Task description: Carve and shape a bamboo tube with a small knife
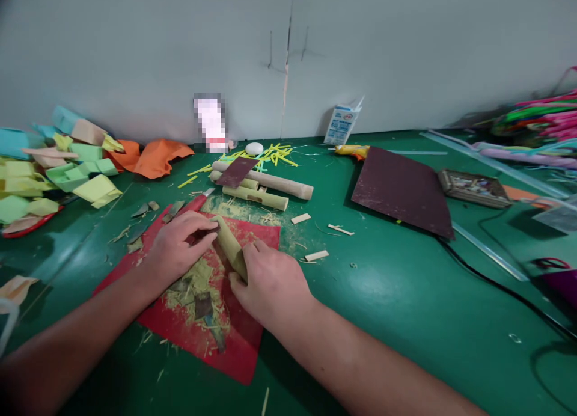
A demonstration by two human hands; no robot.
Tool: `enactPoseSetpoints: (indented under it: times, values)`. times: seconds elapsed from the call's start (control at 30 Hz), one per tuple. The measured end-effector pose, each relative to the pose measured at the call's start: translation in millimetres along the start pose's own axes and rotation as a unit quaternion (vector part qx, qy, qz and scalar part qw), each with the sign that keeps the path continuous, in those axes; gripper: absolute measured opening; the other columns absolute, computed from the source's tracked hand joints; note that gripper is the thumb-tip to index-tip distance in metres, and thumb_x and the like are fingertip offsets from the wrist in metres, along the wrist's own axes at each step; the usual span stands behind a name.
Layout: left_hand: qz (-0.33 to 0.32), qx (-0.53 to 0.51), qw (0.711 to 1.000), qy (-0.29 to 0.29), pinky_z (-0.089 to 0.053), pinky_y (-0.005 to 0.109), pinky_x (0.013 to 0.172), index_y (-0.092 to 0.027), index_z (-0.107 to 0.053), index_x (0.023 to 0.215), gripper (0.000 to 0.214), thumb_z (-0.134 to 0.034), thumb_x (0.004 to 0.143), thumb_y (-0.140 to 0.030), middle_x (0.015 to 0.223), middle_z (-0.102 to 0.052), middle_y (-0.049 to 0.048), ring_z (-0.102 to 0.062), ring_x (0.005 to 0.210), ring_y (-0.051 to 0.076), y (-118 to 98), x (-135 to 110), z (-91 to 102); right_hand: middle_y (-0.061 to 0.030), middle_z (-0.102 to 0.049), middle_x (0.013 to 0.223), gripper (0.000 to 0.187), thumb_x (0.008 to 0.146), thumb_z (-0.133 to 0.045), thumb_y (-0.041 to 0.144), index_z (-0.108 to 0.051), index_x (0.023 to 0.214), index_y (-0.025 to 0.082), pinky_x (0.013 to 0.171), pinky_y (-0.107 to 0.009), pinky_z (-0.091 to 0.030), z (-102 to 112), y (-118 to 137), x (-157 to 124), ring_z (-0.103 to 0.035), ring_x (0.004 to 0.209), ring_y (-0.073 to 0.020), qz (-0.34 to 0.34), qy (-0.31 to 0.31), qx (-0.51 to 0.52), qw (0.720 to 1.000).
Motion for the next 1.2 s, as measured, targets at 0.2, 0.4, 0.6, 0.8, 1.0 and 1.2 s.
enactPoseSetpoints:
  times: [0.2,0.4,0.6,0.8,1.0,1.2]
  values:
    - [-0.007,-0.014,1.0,0.014,-0.054,0.031,0.079,-0.018,-0.066,0.096,0.013,-0.063,0.083,-0.018,0.096,-0.063,0.0059,-0.063,0.09,0.017,2.7,2.8,-1.7,-0.0016,-0.063,0.079,0.015,0.08,-0.056,0.035,-0.056,0.081,0.02,0.053,-0.029,-0.025,1.8,0.6,0.2,-0.055,0.065,-0.0157,0.002,0.008,0.001,1.0]
    - [-0.057,0.044,0.997,0.007,-0.051,0.034,0.083,-0.019,-0.068,0.095,0.011,-0.058,0.088,-0.02,0.097,-0.06,0.0065,-0.06,0.091,0.018,-2.8,3.3,3.4,-0.0018,-0.064,0.083,0.015,0.08,-0.056,0.034,-0.056,0.082,0.019,0.054,-0.029,-0.026,2.5,0.1,0.7,-0.056,0.067,-0.0158,-0.001,0.008,0.003,1.0]
    - [-0.093,0.076,0.993,0.019,-0.048,0.036,0.088,-0.019,-0.066,0.099,0.015,-0.054,0.091,-0.019,0.099,-0.065,0.0064,-0.059,0.096,0.019,-5.2,2.8,1.6,-0.0015,-0.063,0.085,0.015,0.08,-0.057,0.034,-0.056,0.083,0.02,0.055,-0.03,-0.026,2.4,0.2,1.2,-0.056,0.068,-0.0159,0.007,0.01,0.005,1.0]
    - [-0.13,0.067,0.989,0.012,-0.05,0.035,0.085,-0.018,-0.068,0.096,0.014,-0.055,0.091,-0.019,0.099,-0.066,0.0064,-0.059,0.094,0.019,-12.6,0.0,-3.5,-0.0014,-0.064,0.085,0.014,0.08,-0.058,0.033,-0.057,0.083,0.019,0.056,-0.029,-0.029,2.2,0.4,1.0,-0.056,0.07,-0.0158,0.011,0.0,0.008,1.0]
    - [-0.174,0.047,0.981,0.07,-0.05,0.034,0.08,-0.017,-0.066,0.09,0.017,-0.049,0.093,-0.017,0.091,-0.067,0.0064,-0.059,0.087,0.019,-33.2,-5.5,-16.3,-0.0027,-0.064,0.086,0.013,0.082,-0.055,0.031,-0.058,0.085,0.018,0.057,-0.029,-0.031,-0.7,1.5,1.1,-0.057,0.07,-0.0158,0.014,0.006,0.021,1.0]
    - [-0.13,0.106,0.985,0.039,-0.047,0.038,0.082,-0.017,-0.065,0.086,0.018,-0.048,0.093,-0.018,0.089,-0.066,0.0075,-0.057,0.089,0.021,-19.4,-2.6,-7.0,-0.0027,-0.062,0.085,0.013,0.081,-0.057,0.031,-0.056,0.083,0.018,0.057,-0.029,-0.03,-1.7,3.9,0.6,-0.055,0.07,-0.0157,0.02,-0.003,0.026,0.999]
Point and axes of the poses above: each hand's wrist, its own x-axis towards the middle knuckle, its own z-axis out of the back of the hand, y = z × x, the point moved 7 cm from there along x, towards the middle knuckle
